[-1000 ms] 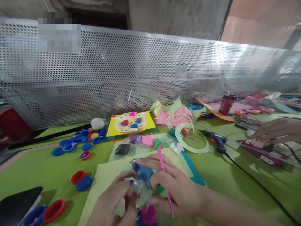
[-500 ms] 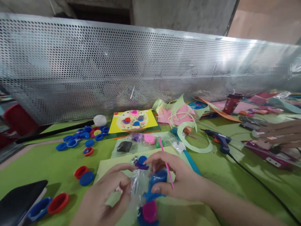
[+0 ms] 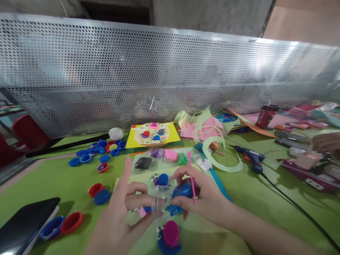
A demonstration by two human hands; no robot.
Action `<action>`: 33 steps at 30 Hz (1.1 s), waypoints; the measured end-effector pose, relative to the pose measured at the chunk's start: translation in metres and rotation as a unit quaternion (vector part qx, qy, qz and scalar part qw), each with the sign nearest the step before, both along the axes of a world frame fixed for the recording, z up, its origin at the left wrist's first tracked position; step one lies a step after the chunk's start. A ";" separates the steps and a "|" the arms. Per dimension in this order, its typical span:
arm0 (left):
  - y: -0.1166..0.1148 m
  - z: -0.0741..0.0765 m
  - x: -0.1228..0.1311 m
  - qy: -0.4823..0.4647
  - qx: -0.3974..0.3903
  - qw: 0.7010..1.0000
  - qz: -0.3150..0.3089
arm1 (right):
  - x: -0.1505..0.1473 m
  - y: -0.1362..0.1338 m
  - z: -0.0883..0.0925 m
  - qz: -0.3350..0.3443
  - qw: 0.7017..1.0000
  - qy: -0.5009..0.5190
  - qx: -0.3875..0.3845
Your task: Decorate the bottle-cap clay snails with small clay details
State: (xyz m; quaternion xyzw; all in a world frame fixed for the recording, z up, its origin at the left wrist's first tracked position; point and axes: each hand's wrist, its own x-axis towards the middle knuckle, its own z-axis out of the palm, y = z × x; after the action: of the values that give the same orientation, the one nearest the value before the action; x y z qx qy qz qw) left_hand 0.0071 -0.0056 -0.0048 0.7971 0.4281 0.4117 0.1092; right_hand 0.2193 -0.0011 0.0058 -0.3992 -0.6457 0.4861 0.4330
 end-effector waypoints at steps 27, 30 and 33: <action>-0.019 -0.001 0.005 -0.074 -0.111 0.989 0.056 | -0.003 -0.008 -0.004 0.093 0.995 0.010 -0.019; -0.020 -0.007 0.006 -0.088 -0.114 0.988 0.051 | -0.003 -0.005 -0.006 0.094 0.995 0.017 -0.026; -0.018 -0.010 0.006 -0.080 -0.152 0.984 0.041 | -0.005 -0.004 -0.008 0.089 0.995 0.027 -0.032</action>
State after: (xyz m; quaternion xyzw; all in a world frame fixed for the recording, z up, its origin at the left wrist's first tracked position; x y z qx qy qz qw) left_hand 0.0135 -0.0235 -0.0149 0.7173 0.5082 0.4081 0.2461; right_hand 0.2145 -0.0047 -0.0020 -0.3403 -0.6508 0.5537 0.3925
